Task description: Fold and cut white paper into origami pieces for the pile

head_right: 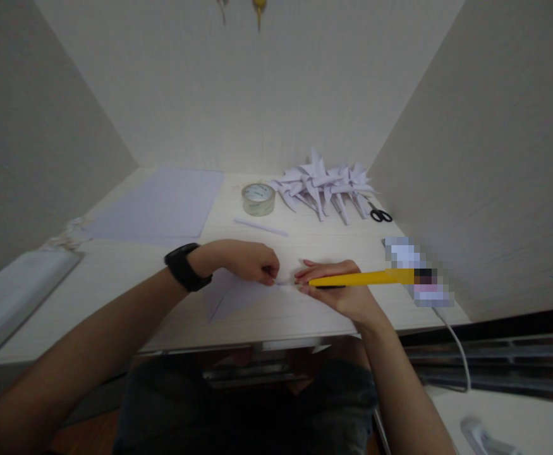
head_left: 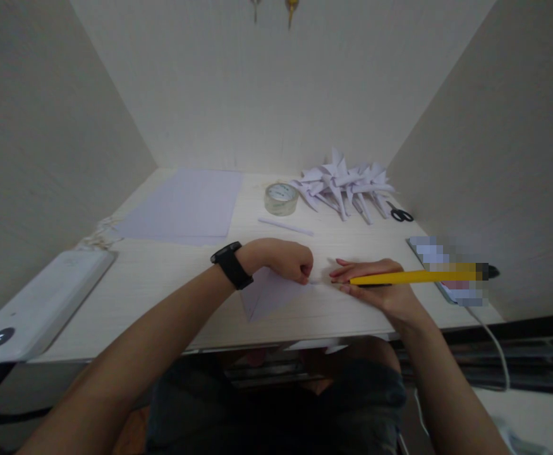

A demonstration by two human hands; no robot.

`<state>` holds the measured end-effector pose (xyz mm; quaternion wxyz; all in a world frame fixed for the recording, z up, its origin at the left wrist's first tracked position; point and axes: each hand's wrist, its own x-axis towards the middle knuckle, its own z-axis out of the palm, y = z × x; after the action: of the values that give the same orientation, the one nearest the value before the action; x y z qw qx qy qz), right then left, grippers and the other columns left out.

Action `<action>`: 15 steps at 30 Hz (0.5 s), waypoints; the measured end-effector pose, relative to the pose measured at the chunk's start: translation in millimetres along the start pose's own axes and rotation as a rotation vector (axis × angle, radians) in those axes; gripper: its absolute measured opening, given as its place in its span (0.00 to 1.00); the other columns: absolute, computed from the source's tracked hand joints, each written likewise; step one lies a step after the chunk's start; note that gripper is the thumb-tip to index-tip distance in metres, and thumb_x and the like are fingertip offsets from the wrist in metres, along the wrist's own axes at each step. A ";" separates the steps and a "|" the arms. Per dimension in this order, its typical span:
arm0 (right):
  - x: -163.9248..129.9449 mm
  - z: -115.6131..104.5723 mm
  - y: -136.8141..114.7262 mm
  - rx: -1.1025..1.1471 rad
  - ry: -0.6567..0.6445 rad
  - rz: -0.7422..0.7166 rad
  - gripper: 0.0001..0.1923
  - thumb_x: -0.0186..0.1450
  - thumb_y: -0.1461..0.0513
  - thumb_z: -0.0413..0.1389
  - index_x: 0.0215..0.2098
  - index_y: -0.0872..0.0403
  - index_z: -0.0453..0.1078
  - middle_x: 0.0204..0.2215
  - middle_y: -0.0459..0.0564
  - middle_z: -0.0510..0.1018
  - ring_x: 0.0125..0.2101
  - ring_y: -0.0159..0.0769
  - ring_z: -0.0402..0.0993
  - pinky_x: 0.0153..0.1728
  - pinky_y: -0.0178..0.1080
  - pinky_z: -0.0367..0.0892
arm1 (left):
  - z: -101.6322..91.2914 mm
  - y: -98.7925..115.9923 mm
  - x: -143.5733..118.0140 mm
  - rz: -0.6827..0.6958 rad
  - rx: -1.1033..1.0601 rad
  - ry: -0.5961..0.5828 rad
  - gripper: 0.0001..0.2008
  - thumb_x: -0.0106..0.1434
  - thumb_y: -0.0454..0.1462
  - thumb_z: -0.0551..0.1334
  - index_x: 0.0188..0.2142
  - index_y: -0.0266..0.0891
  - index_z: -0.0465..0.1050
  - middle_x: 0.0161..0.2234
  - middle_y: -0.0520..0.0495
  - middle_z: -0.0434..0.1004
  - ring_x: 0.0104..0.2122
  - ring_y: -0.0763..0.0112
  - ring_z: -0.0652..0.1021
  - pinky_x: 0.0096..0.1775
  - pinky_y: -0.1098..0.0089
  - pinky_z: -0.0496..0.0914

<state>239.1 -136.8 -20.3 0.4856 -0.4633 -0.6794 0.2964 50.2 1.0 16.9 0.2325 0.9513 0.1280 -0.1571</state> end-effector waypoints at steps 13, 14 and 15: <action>-11.0 16.4 -16.3 -0.335 0.252 0.006 0.05 0.59 0.57 0.65 0.30 0.50 0.81 0.32 0.50 0.85 0.35 0.46 0.83 0.41 0.45 0.81 | 5.0 -23.2 -4.1 0.087 -0.267 0.110 0.10 0.60 0.36 0.59 0.35 0.35 0.79 0.31 0.49 0.80 0.31 0.72 0.74 0.35 0.72 0.66; -12.5 18.4 -16.7 -0.381 0.286 -0.004 0.05 0.59 0.58 0.64 0.30 0.50 0.81 0.32 0.50 0.85 0.34 0.46 0.83 0.40 0.45 0.81 | 4.7 -23.8 -4.4 0.093 -0.279 0.115 0.10 0.60 0.37 0.59 0.35 0.34 0.78 0.32 0.48 0.80 0.31 0.72 0.74 0.36 0.72 0.66; -13.6 19.9 -17.3 -0.416 0.307 -0.019 0.04 0.60 0.58 0.64 0.30 0.49 0.81 0.32 0.50 0.85 0.34 0.45 0.83 0.39 0.44 0.81 | 4.5 -24.0 -4.6 0.100 -0.287 0.115 0.10 0.60 0.37 0.59 0.35 0.34 0.78 0.32 0.48 0.80 0.31 0.72 0.74 0.36 0.72 0.66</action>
<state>215.9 -155.2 -17.8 0.4801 -0.5865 -0.6484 0.0718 37.3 18.7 5.1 0.3656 0.9209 0.1148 -0.0709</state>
